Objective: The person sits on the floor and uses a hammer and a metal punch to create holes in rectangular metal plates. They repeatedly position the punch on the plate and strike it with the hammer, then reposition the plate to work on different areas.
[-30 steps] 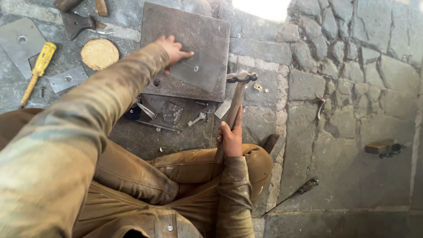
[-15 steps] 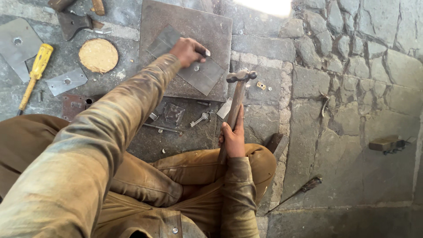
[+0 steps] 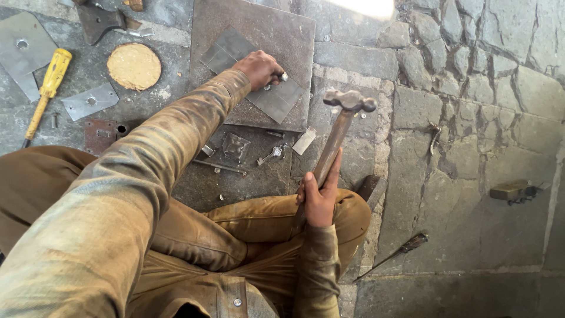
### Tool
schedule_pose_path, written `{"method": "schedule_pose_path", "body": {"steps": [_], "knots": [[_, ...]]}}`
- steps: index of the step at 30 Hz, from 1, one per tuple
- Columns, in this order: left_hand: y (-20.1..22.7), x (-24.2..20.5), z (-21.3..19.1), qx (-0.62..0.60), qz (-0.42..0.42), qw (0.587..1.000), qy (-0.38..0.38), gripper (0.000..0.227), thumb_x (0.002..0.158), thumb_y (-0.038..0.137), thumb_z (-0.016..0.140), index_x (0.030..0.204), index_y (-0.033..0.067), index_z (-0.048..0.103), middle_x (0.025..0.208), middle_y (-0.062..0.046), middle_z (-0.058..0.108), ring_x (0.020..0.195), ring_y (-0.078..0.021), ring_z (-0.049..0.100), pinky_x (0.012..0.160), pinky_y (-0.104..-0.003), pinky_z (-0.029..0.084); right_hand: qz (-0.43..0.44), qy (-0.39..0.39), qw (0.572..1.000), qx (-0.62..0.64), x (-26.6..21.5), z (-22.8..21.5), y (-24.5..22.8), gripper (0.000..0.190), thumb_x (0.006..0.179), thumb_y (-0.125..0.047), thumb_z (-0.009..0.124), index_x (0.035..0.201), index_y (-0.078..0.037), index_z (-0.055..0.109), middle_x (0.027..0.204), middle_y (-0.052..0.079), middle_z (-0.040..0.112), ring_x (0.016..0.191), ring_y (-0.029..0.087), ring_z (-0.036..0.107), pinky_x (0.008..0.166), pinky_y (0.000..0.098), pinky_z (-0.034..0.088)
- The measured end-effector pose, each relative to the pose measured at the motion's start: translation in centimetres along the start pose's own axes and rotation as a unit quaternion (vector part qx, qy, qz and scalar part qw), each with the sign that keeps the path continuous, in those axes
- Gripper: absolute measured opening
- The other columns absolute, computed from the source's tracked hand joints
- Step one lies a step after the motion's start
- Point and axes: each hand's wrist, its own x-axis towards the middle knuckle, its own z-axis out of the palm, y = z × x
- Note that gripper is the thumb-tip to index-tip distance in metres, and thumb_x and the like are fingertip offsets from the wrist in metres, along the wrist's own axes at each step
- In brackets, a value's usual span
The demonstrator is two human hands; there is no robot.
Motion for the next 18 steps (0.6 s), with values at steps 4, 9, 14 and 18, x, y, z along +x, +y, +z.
{"method": "schedule_pose_path", "body": {"steps": [4, 9, 14, 18], "knots": [[-0.7, 0.0, 0.3, 0.006, 0.037, 0.999, 0.012, 0.024, 0.092, 0.014, 0.072, 0.113, 0.0195, 0.080, 0.108, -0.003, 0.076, 0.099, -0.0221, 0.071, 0.091, -0.039, 0.056, 0.007, -0.008, 1.000, -0.003, -0.8, 1.4, -1.2, 0.090, 0.099, -0.006, 0.056, 0.169, -0.024, 0.001, 0.076, 0.003, 0.054, 0.051, 0.009, 0.049, 0.045, 0.0250, 0.046], [-1.8, 0.0, 1.5, 0.012, 0.065, 0.995, 0.071, 0.020, 0.089, 0.018, 0.076, 0.108, 0.0205, 0.082, 0.107, -0.001, 0.077, 0.093, -0.0234, 0.073, 0.087, -0.039, 0.058, -0.015, 0.015, 0.993, -0.116, 0.2, -1.4, -1.6, 0.090, 0.097, -0.011, 0.061, 0.167, -0.022, 0.007, 0.086, 0.005, 0.062, 0.053, 0.010, 0.054, 0.042, 0.0265, 0.050], [-3.1, -0.1, 2.4, 0.016, 0.103, 0.988, 0.112, 0.019, 0.091, 0.023, 0.077, 0.109, 0.0213, 0.081, 0.105, -0.003, 0.077, 0.091, -0.0243, 0.073, 0.086, -0.038, 0.059, -0.193, 0.071, 0.970, -0.127, 4.4, -10.7, -6.4, 0.053, 0.107, -0.021, 0.063, 0.152, -0.006, 0.040, 0.087, 0.017, 0.064, 0.061, 0.018, 0.061, 0.051, 0.0335, 0.049], [-4.1, -0.5, 2.9, 0.022, 0.121, 0.982, 0.142, 0.019, 0.090, 0.026, 0.079, 0.107, 0.0192, 0.082, 0.102, -0.004, 0.077, 0.090, -0.0266, 0.073, 0.082, -0.040, 0.059, 0.064, 0.091, 0.835, -0.539, 7.4, -9.9, -13.8, 0.032, 0.114, -0.026, 0.049, 0.134, -0.002, 0.053, 0.100, 0.020, 0.066, 0.076, 0.028, 0.064, 0.070, 0.0403, 0.059]]}}
